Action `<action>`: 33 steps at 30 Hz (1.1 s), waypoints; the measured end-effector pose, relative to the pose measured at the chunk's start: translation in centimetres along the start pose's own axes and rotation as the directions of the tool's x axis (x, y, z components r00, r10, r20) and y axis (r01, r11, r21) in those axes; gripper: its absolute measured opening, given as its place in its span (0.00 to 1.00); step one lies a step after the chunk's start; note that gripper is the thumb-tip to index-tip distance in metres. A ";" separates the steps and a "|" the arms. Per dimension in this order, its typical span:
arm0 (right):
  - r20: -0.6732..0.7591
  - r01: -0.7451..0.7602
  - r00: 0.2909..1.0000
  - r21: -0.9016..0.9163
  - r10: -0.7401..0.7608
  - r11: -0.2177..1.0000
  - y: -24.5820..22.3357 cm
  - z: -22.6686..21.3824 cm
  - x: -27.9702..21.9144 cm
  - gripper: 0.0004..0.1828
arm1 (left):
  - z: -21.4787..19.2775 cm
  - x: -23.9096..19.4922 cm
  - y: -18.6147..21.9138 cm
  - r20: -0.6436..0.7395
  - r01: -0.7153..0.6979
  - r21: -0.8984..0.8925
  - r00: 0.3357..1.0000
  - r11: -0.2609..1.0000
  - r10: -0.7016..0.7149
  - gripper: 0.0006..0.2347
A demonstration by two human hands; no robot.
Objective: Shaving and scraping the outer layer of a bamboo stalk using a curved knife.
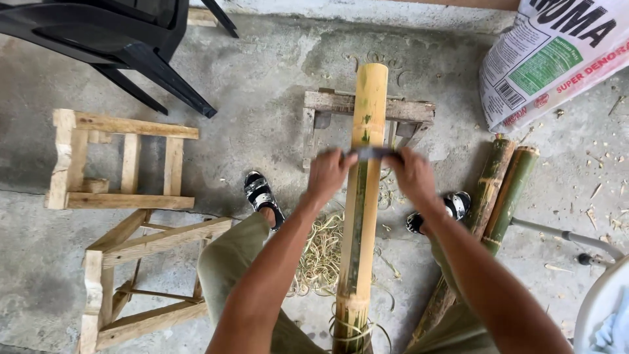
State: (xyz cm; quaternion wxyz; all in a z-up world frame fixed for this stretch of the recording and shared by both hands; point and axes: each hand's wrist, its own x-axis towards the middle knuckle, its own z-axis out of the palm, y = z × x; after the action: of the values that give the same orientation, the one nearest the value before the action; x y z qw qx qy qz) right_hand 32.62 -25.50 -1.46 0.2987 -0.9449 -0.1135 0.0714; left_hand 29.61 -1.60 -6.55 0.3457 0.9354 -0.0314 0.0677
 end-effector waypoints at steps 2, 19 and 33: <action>-0.028 0.010 1.000 -0.043 -0.012 0.999 0.1 -1.2 5.7 0.18 | -0.3 6.2 0.2 0.037 0.066 0.017 0.997 0.998 -0.066 0.24; -0.126 -0.127 0.984 0.008 0.127 0.992 -1.5 -0.8 4.5 0.17 | -1.0 5.6 1.1 0.038 0.147 0.178 0.987 0.973 -0.157 0.21; -0.130 -0.019 0.991 -0.036 0.014 0.999 -2.9 6.0 -28.1 0.20 | -4.2 -25.5 6.0 0.161 0.007 0.090 0.987 0.996 -0.021 0.17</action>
State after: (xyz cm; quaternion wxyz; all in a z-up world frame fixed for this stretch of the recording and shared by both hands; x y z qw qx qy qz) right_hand 3.85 -27.08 -2.73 0.2870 -0.9539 -0.0872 0.0104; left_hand 3.35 -3.11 -3.32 0.3003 0.9525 -0.0499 -0.0096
